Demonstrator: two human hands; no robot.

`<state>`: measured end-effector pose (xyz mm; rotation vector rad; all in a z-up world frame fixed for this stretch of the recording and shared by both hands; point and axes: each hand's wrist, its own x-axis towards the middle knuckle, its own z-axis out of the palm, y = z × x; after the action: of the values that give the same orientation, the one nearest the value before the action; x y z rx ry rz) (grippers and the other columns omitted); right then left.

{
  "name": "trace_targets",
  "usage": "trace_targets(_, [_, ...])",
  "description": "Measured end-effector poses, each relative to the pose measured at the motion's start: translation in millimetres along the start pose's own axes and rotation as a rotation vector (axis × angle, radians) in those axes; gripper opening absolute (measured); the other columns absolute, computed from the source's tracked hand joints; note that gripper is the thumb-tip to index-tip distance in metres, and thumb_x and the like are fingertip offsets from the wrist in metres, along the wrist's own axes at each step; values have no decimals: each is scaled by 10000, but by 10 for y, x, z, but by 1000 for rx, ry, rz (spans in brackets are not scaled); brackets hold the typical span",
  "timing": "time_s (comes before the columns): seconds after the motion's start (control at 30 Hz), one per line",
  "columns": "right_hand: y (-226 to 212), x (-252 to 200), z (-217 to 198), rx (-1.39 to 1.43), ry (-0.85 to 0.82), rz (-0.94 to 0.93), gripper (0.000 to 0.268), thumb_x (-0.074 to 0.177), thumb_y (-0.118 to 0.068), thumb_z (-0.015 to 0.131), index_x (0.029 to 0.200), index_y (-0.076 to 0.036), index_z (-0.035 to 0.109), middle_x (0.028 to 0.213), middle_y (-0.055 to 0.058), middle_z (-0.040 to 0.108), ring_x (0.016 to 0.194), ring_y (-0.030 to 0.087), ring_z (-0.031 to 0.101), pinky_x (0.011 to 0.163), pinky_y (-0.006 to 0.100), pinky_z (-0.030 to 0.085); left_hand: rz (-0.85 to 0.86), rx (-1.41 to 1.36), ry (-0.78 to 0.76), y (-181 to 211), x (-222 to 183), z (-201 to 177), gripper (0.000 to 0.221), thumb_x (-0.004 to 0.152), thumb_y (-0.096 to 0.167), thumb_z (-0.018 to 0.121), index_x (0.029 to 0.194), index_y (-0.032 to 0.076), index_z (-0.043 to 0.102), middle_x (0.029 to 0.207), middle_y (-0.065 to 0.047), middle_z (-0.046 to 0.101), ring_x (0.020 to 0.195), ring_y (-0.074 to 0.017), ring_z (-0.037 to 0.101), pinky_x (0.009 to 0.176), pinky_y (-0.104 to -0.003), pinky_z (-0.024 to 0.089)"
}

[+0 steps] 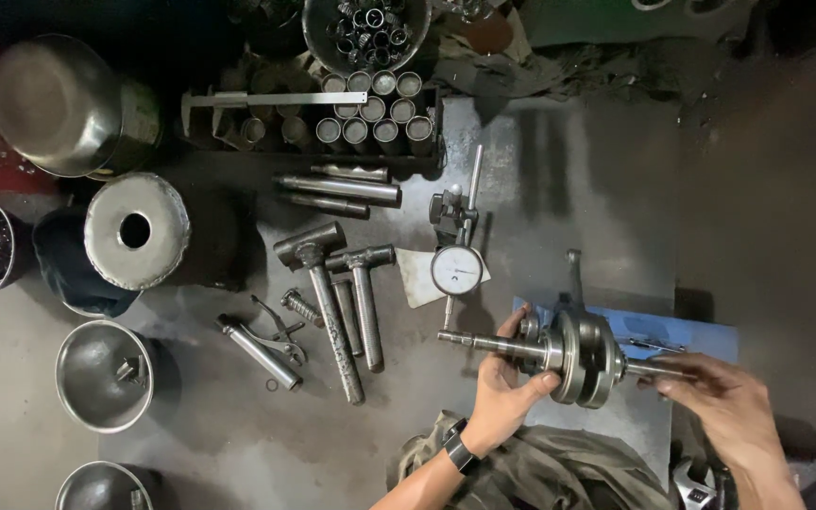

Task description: Inspecting and measuring a motorcycle crankshaft with a dial indicator and cleaning it with a rag.

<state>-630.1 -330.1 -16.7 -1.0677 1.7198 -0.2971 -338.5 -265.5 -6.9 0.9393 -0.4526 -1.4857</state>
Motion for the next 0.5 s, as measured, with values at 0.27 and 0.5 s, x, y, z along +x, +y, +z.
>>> trace_targets(0.27, [5, -33, 33, 126, -10, -120, 411, 743, 26, 792, 1149, -8, 746, 1304, 110, 743, 799, 301, 719, 758, 454, 635, -15, -14, -6, 78, 0, 29, 978, 825, 143, 830, 1604, -23, 262, 1634, -67, 373, 1483, -190, 404, 1259, -378, 321])
trace_targets(0.5, [-50, -11, 94, 32, 47, 175, 284, 1010, -153, 637, 1055, 96, 765, 924, 252, 787, 895, 316, 729, 950, 476, 538, -27, -48, -30, 3, -20, -9, 1011, 861, 144, 838, 1660, -15, 237, 1547, -153, 440, 1420, -232, 451, 1241, -394, 344])
